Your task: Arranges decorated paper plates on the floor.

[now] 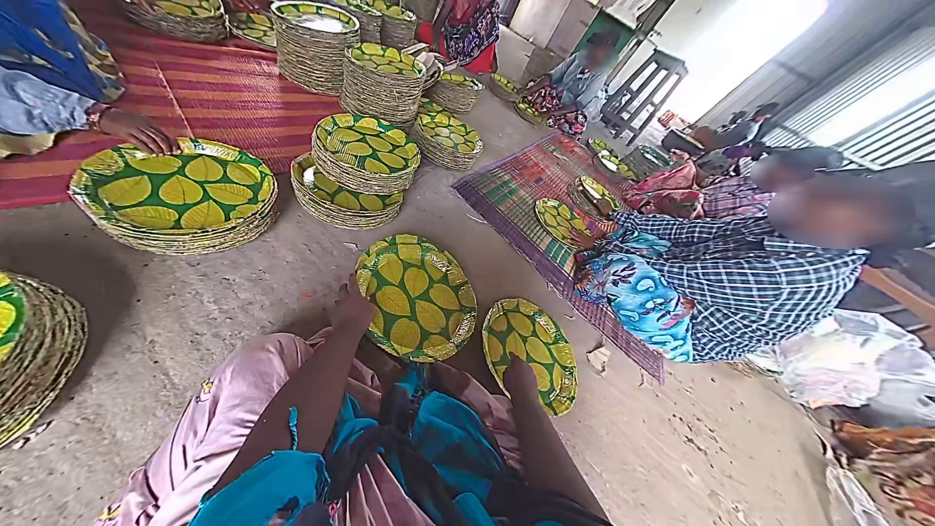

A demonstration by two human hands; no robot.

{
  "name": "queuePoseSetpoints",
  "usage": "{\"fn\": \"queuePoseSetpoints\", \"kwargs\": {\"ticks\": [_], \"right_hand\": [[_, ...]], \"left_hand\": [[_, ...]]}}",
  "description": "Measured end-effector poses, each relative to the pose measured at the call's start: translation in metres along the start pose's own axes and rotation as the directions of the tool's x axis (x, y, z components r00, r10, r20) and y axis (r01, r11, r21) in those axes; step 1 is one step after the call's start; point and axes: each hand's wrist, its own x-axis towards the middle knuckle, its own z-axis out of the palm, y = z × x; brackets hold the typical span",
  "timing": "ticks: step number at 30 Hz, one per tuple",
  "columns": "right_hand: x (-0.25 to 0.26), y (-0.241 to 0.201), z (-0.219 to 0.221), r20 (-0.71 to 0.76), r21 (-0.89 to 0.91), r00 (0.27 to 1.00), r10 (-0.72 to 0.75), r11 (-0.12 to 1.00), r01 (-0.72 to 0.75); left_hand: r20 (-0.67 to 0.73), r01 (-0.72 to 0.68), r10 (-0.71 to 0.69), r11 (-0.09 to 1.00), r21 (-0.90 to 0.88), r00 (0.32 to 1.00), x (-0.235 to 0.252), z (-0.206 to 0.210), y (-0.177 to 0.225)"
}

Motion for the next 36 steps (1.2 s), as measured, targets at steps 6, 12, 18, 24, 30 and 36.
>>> {"fn": "queuePoseSetpoints", "kwargs": {"ticks": [6,12,18,24,30,36], "right_hand": [[0.002,0.001,0.006,0.113,0.037,0.984,-0.136,0.991,0.132],[-0.007,-0.008,0.000,-0.160,0.103,0.968,-0.194,0.972,0.212],[-0.012,-0.012,0.002,-0.307,0.039,0.669,-0.677,0.694,0.719],[-0.004,-0.015,0.011,-0.079,0.091,0.917,-0.391,0.913,0.397],[0.005,-0.007,0.021,0.183,-0.030,0.979,-0.093,0.994,0.100],[-0.087,-0.024,0.001,-0.523,-0.201,0.768,-0.369,0.929,0.310]], "left_hand": [[-0.138,-0.080,0.053,0.977,-0.196,0.989,0.003,0.003,-0.005],[0.034,-0.023,0.024,0.999,-0.044,0.999,-0.006,0.004,0.005],[-0.039,-0.050,0.044,0.985,-0.166,0.998,-0.004,0.002,0.000],[-0.011,-0.082,0.082,0.946,-0.314,0.997,-0.003,0.000,-0.003],[-0.011,-0.026,0.025,0.995,-0.094,1.000,-0.004,0.002,0.003],[-0.055,0.026,-0.034,0.990,-0.141,0.998,0.006,-0.004,-0.006]]}}
